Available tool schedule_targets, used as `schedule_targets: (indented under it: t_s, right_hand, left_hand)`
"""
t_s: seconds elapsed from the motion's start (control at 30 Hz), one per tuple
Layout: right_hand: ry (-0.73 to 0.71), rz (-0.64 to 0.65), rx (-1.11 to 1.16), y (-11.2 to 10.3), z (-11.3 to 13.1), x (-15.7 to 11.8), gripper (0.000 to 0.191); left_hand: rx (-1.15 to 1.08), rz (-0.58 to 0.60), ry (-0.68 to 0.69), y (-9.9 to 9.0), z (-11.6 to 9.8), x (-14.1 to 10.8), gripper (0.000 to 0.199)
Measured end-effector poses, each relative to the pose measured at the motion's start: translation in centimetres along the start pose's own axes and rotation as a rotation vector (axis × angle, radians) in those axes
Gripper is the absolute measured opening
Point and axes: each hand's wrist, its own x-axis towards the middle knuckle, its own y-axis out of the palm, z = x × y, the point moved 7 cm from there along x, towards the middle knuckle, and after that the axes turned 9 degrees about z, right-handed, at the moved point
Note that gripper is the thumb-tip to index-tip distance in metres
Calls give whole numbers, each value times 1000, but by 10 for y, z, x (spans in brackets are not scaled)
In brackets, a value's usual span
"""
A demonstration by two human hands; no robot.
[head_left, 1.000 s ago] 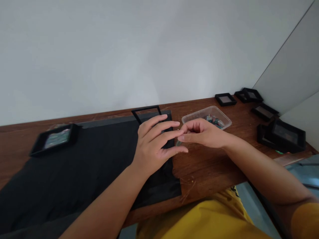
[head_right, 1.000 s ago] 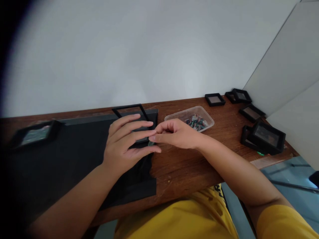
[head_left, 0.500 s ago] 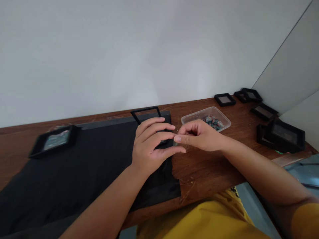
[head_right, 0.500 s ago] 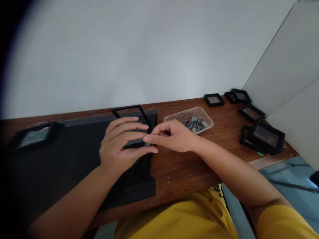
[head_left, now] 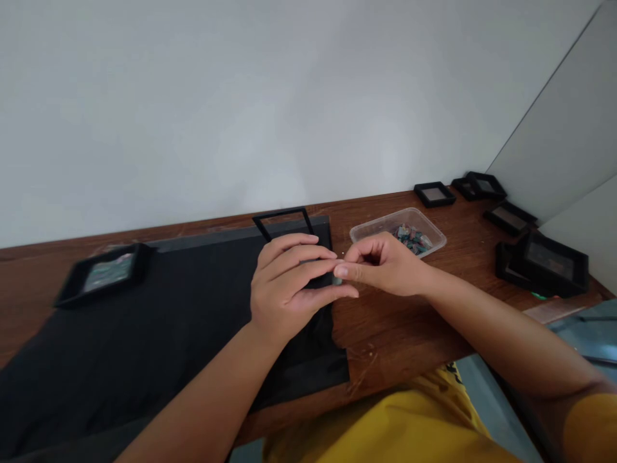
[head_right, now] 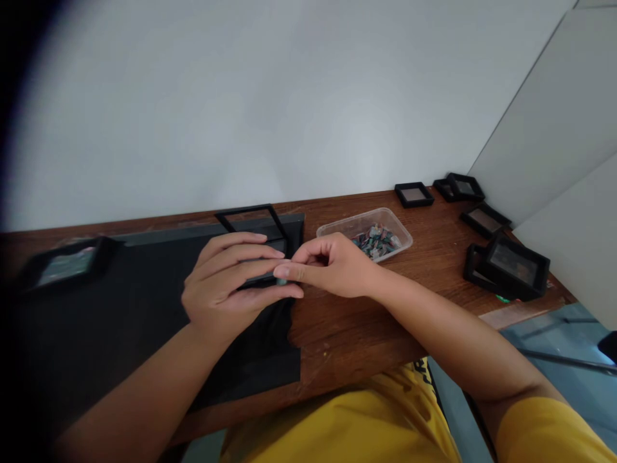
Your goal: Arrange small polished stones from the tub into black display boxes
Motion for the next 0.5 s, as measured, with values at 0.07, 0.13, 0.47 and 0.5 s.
schedule_targets:
  t_s: [0.07, 0.13, 0.47, 0.5]
  right_hand:
    - [-5, -5, 14, 0, 1, 0, 44]
    - [-10, -9, 10, 0, 2, 1, 45]
    - [11, 7, -86, 4, 2, 0, 51]
    - [15, 1, -94, 4, 2, -1, 51]
  left_hand:
    - [-9, -15, 36, -1, -3, 1, 20]
    - [-19, -29, 72, -2, -5, 1, 19]
    - [-49, -53, 98, 3, -2, -3, 15]
    - [-50, -55, 99, 2, -1, -3, 15]
